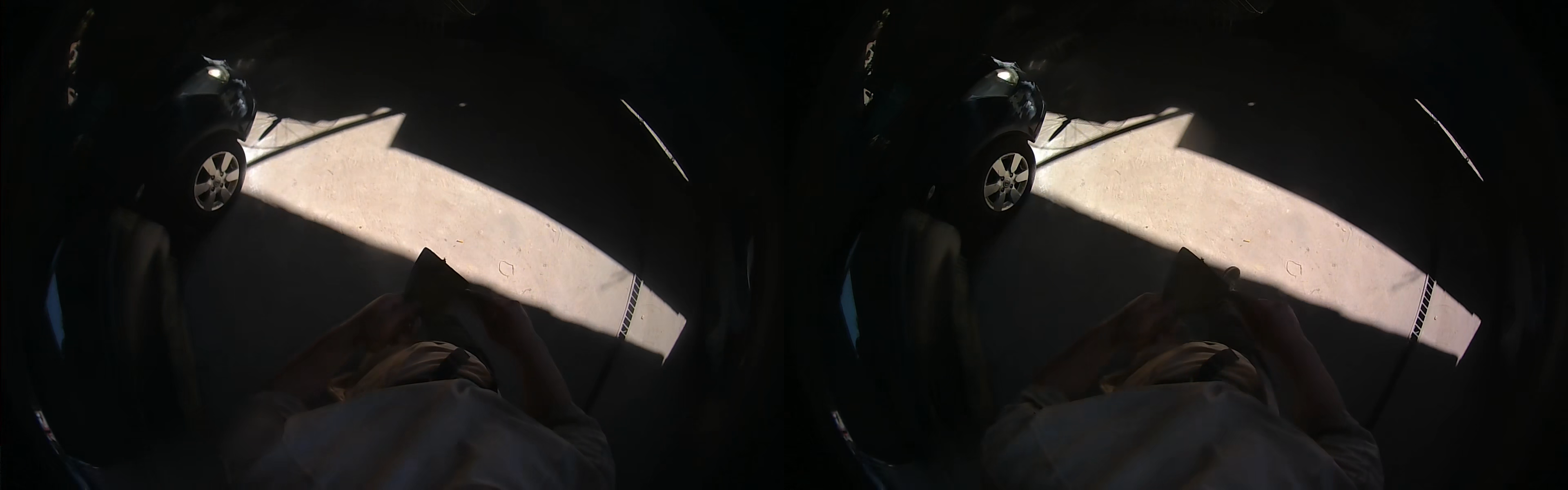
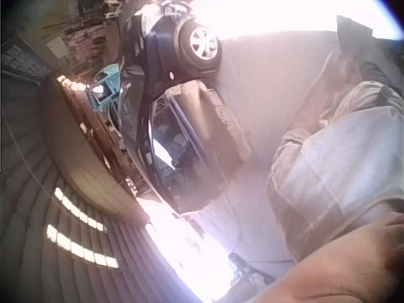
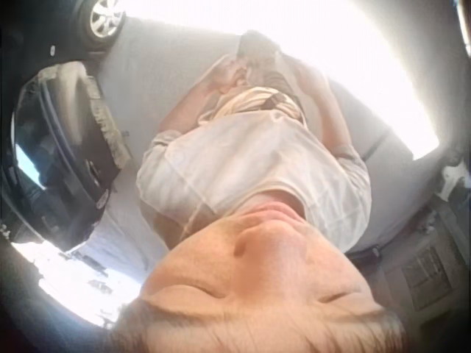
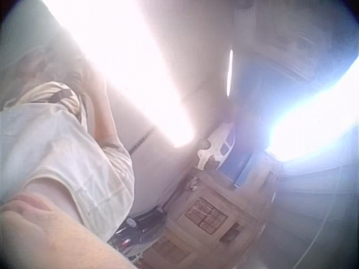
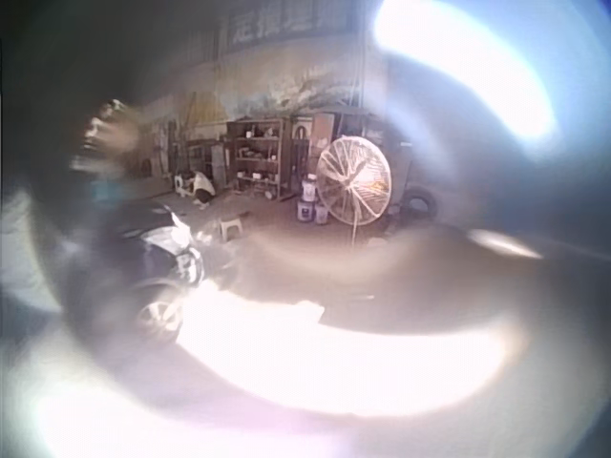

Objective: The person applies a beige body filler to the front bumper of a black car using a putty knife and a smaller scraper. They spread the filler across the surface, smooth it, and scrape excess material back onto the main knife.

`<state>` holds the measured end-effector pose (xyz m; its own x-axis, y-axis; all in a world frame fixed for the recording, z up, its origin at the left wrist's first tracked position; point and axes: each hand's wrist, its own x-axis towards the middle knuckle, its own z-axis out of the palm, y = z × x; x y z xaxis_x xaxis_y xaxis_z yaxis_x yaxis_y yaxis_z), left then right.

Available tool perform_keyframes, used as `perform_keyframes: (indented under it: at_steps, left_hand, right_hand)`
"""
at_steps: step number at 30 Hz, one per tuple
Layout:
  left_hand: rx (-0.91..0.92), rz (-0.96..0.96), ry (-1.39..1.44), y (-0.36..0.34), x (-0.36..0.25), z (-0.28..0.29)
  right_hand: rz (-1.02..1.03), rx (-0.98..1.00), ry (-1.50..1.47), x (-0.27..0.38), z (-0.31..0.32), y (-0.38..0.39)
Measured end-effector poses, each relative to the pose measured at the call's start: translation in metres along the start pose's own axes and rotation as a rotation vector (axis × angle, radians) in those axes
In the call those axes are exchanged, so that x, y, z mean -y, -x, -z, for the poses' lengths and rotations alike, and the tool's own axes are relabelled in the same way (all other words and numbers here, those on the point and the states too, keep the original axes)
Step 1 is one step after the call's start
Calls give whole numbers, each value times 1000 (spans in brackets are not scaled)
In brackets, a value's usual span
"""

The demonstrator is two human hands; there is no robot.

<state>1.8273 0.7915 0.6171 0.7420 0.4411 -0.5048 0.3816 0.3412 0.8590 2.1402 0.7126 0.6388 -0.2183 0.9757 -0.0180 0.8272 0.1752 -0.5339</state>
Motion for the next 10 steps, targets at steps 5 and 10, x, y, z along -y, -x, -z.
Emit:
perform_keyframes:
  at_steps: [5, 10]
  left_hand:
    - [-315, 0, 471, -41, 24, 43]
    - [-637, 203, 413, -89, -9, 114]
  right_hand:
    - [186, -124, 43, 15, -22, -108]
    - [275, -145, -118, -5, -91, -248]
